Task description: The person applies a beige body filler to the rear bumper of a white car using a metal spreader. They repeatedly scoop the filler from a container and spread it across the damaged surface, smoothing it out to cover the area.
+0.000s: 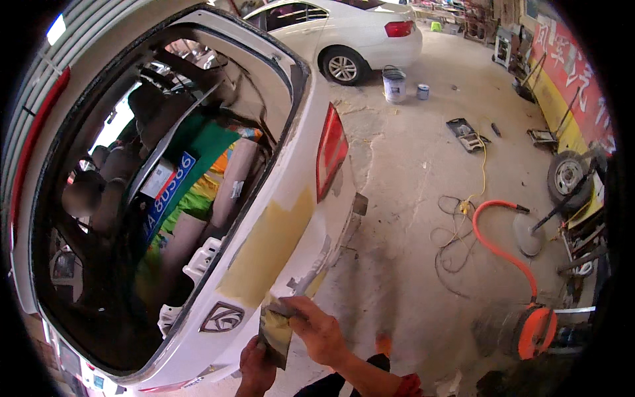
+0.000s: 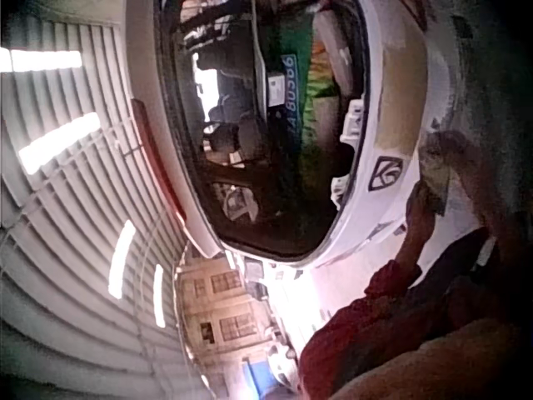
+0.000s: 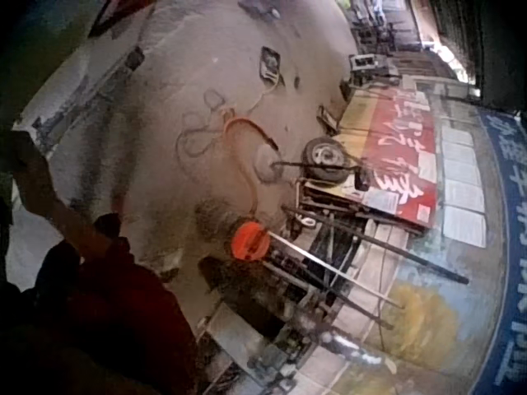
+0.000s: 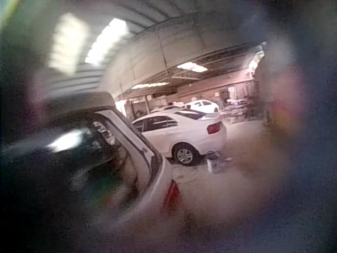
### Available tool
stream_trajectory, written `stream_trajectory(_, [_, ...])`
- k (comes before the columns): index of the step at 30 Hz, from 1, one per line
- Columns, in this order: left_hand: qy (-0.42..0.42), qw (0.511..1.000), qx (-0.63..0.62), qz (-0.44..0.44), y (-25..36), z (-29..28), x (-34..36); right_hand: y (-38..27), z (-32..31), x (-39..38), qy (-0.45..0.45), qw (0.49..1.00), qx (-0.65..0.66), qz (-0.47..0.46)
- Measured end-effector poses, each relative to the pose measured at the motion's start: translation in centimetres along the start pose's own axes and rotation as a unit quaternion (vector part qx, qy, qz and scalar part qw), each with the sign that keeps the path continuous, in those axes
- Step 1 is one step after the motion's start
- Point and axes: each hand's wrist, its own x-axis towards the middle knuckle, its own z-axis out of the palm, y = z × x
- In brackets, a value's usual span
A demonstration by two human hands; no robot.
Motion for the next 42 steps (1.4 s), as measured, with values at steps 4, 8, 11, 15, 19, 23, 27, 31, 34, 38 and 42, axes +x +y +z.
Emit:
stream_trajectory(4, [0.027, 0.839, 0.519, 0.165, 0.9, 1.8, 0.3, 2.9, -2.2, 1.0, -0.086, 0.996, -0.014, -0.035])
stream_trajectory(8, [0.125, 0.814, 0.551, 0.137, 0.7, 2.4, -0.5, 5.9, -5.3, 1.6, -0.211, 0.975, -0.07, 0.002])
stream_trajectory(11, [0.185, 0.517, 0.807, 0.216, -0.3, 1.2, -1.9, 11.5, -7.2, 4.4, -0.183, 0.963, -0.183, -0.073])
stream_trajectory(15, [0.072, 0.794, 0.579, 0.172, -1.2, 1.3, -4.2, 8.9, -8.7, 13.9, 0.167, 0.939, -0.241, -0.182])
stream_trajectory(19, [0.099, 0.989, 0.08, 0.071, -2.4, 4.2, -5.8, 8.3, -8.5, 20.0, 0.255, 0.889, -0.26, -0.279])
stream_trajectory(23, [0.116, 0.992, 0.031, 0.046, -1.9, 5.1, -6.4, 9.4, -8.1, 21.0, 0.265, 0.882, -0.277, -0.274])
stream_trajectory(27, [0.125, 0.989, 0.046, 0.064, -2.0, 4.9, -6.4, 9.7, -5.0, 17.7, 0.21, 0.905, -0.253, -0.271])
stream_trajectory(31, [0.096, 0.992, -0.013, 0.078, -2.7, 3.8, -5.6, 8.5, -2.7, 11.1, 0.138, 0.96, -0.125, -0.208])
stream_trajectory(34, [0.193, 0.8, 0.522, 0.225, -7.5, -4.0, -3.1, 3.8, -2.8, 5.3, 0.045, 0.999, -0.01, 0.01])
stream_trajectory(38, [0.231, 0.923, 0.243, 0.187, -6.2, 0.0, -2.7, 1.6, -3.7, 0.4, -0.064, 0.997, -0.015, 0.032])
stream_trajectory(42, [0.172, 0.485, 0.83, 0.213, -4.1, -1.0, -3.4, 12.2, -4.7, 0.0, -0.076, 0.995, 0.006, 0.057])
